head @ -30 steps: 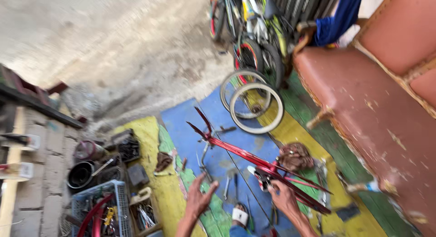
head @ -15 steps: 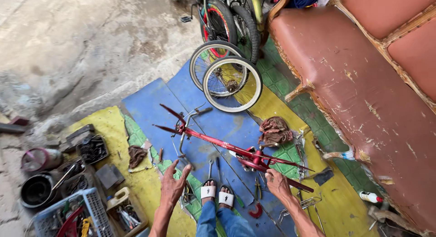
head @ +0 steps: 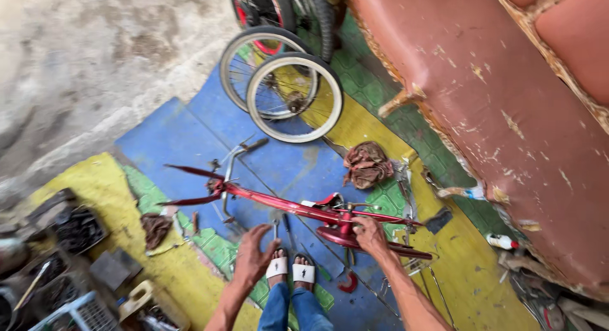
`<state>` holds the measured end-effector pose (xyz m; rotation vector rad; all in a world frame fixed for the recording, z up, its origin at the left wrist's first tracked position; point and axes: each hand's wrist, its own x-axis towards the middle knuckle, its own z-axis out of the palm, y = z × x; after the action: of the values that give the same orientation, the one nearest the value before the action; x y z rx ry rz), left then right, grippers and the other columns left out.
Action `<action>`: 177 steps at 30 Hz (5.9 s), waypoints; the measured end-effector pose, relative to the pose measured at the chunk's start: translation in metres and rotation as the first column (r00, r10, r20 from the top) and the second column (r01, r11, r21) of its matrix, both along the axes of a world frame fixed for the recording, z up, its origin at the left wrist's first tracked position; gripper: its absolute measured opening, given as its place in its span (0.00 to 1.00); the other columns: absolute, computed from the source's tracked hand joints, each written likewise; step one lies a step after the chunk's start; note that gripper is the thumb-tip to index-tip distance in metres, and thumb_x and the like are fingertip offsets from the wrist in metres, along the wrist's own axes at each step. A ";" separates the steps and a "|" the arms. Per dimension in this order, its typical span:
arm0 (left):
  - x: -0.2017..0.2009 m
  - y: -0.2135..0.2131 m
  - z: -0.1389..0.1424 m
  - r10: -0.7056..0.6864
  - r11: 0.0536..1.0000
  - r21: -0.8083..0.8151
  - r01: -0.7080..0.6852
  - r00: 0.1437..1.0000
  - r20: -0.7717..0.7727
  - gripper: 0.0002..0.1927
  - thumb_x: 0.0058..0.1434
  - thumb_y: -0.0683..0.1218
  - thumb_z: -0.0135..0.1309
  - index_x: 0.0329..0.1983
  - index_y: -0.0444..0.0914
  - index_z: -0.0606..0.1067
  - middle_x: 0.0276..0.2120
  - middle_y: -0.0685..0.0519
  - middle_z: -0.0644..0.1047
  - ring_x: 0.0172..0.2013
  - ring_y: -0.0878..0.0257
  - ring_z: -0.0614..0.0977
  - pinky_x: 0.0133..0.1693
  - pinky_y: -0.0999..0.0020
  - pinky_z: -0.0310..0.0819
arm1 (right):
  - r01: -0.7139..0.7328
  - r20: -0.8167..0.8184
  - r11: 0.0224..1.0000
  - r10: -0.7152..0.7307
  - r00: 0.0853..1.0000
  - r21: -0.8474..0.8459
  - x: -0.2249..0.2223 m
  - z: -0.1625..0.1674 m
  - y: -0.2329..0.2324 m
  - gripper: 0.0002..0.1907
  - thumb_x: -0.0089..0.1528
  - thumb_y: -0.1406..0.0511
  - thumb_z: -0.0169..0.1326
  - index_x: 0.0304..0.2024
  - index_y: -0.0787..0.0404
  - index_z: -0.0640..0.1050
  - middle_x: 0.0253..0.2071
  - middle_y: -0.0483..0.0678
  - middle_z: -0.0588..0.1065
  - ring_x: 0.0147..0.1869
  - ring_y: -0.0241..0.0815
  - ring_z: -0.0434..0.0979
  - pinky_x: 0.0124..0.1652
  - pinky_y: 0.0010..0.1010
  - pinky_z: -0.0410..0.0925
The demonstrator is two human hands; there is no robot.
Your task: The person moves a red bicycle frame onto a work stand, then picks up the front wheel and works on the tire, handling the inner tube and pressing the tire onto the rim by hand. They continue fitting and seating the tire around the wheel at the repair stand.
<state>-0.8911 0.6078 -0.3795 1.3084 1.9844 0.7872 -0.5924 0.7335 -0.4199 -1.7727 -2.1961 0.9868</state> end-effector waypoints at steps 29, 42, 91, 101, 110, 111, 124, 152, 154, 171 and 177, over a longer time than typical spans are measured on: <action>0.142 0.124 -0.105 -0.522 0.849 0.035 0.528 0.847 -0.101 0.10 0.54 0.43 0.56 0.38 0.42 0.83 0.37 0.52 0.79 0.46 0.50 0.76 0.48 0.53 0.69 | -0.055 -0.151 0.995 0.067 0.986 0.079 0.008 -0.052 0.017 0.06 0.55 0.74 0.58 0.35 0.65 0.81 0.36 0.54 0.76 0.40 0.58 0.78 0.37 0.45 0.70; 0.148 0.106 -0.114 -0.390 0.920 0.057 0.389 0.921 0.002 0.17 0.58 0.44 0.56 0.51 0.39 0.79 0.44 0.45 0.79 0.51 0.46 0.76 0.54 0.52 0.69 | 0.043 -0.030 0.997 -0.042 0.999 0.060 -0.003 -0.059 -0.001 0.08 0.56 0.72 0.57 0.39 0.65 0.82 0.37 0.56 0.77 0.39 0.61 0.79 0.39 0.48 0.71; -0.150 0.086 -0.109 0.704 0.490 0.041 -0.871 0.423 0.570 0.26 0.70 0.56 0.54 0.25 0.31 0.78 0.30 0.49 0.82 0.33 0.61 0.77 0.44 0.57 0.70 | -0.175 0.299 0.763 0.439 0.847 -0.622 -0.110 -0.110 0.063 0.26 0.56 0.47 0.61 0.49 0.55 0.82 0.49 0.58 0.80 0.56 0.58 0.80 0.55 0.46 0.72; -0.149 0.076 -0.074 0.616 0.640 -0.021 -0.768 0.497 0.611 0.23 0.71 0.54 0.52 0.26 0.33 0.78 0.26 0.49 0.80 0.29 0.64 0.78 0.48 0.57 0.69 | -0.303 0.290 0.841 0.457 0.841 -0.447 -0.102 -0.094 0.050 0.25 0.56 0.46 0.61 0.46 0.54 0.83 0.50 0.59 0.78 0.57 0.61 0.77 0.55 0.50 0.71; -0.134 0.034 -0.021 0.501 0.730 0.162 -0.664 0.681 0.534 0.27 0.74 0.54 0.50 0.23 0.32 0.77 0.21 0.49 0.79 0.34 0.64 0.83 0.62 0.53 0.69 | -0.195 0.372 0.833 0.424 0.826 -0.518 -0.054 -0.028 0.022 0.29 0.56 0.42 0.60 0.47 0.54 0.81 0.46 0.55 0.80 0.52 0.58 0.81 0.50 0.50 0.73; -0.132 0.031 -0.013 0.508 0.730 0.165 -0.663 0.688 0.518 0.27 0.73 0.54 0.50 0.24 0.32 0.78 0.22 0.49 0.80 0.38 0.64 0.84 0.62 0.52 0.68 | -0.191 0.376 0.832 0.425 0.824 -0.521 -0.047 -0.019 0.019 0.29 0.56 0.42 0.60 0.47 0.55 0.80 0.45 0.55 0.80 0.52 0.57 0.81 0.50 0.50 0.73; -0.083 0.010 0.138 0.317 0.757 0.373 -0.537 0.800 0.509 0.26 0.74 0.51 0.49 0.19 0.36 0.74 0.20 0.51 0.76 0.23 0.67 0.76 0.23 0.69 0.68 | -0.159 0.281 0.858 0.327 0.902 -0.489 0.054 0.147 -0.063 0.22 0.56 0.48 0.61 0.37 0.58 0.82 0.28 0.53 0.79 0.36 0.53 0.82 0.40 0.47 0.72; 0.181 0.002 0.334 -0.179 0.868 0.459 -0.189 0.743 0.645 0.28 0.75 0.53 0.50 0.18 0.38 0.67 0.15 0.60 0.65 0.18 0.74 0.63 0.21 0.72 0.50 | 0.336 0.241 0.826 -0.250 0.938 -0.453 0.236 0.291 -0.346 0.21 0.58 0.49 0.61 0.32 0.61 0.81 0.18 0.51 0.73 0.24 0.44 0.74 0.31 0.43 0.69; 0.215 -0.005 0.339 -0.263 0.842 0.515 -0.161 0.711 0.652 0.27 0.76 0.51 0.50 0.19 0.38 0.66 0.16 0.59 0.66 0.19 0.74 0.62 0.23 0.72 0.50 | 0.397 0.292 0.811 -0.292 0.911 -0.429 0.253 0.299 -0.374 0.24 0.59 0.47 0.60 0.30 0.63 0.80 0.19 0.51 0.74 0.24 0.44 0.76 0.32 0.43 0.70; 0.611 -0.266 0.473 -0.694 0.720 0.590 0.365 0.379 0.612 0.24 0.79 0.46 0.50 0.24 0.38 0.65 0.19 0.57 0.67 0.19 0.70 0.64 0.24 0.69 0.57 | 0.751 0.187 0.647 -0.728 0.659 -0.130 0.414 0.313 -0.739 0.32 0.62 0.44 0.57 0.44 0.68 0.75 0.42 0.62 0.75 0.50 0.62 0.76 0.49 0.50 0.69; 0.721 -0.346 0.514 -0.768 0.611 0.624 0.488 0.175 0.616 0.25 0.79 0.46 0.50 0.22 0.39 0.63 0.17 0.58 0.65 0.17 0.70 0.63 0.22 0.69 0.55 | 0.833 0.026 0.554 -0.833 0.553 0.015 0.447 0.400 -0.795 0.25 0.63 0.50 0.59 0.39 0.69 0.75 0.43 0.61 0.76 0.51 0.61 0.75 0.51 0.48 0.68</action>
<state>-0.1704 0.2616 0.1346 1.3294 0.3712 1.0072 -0.1454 -0.0617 -0.0199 -2.4223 -1.0205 0.6812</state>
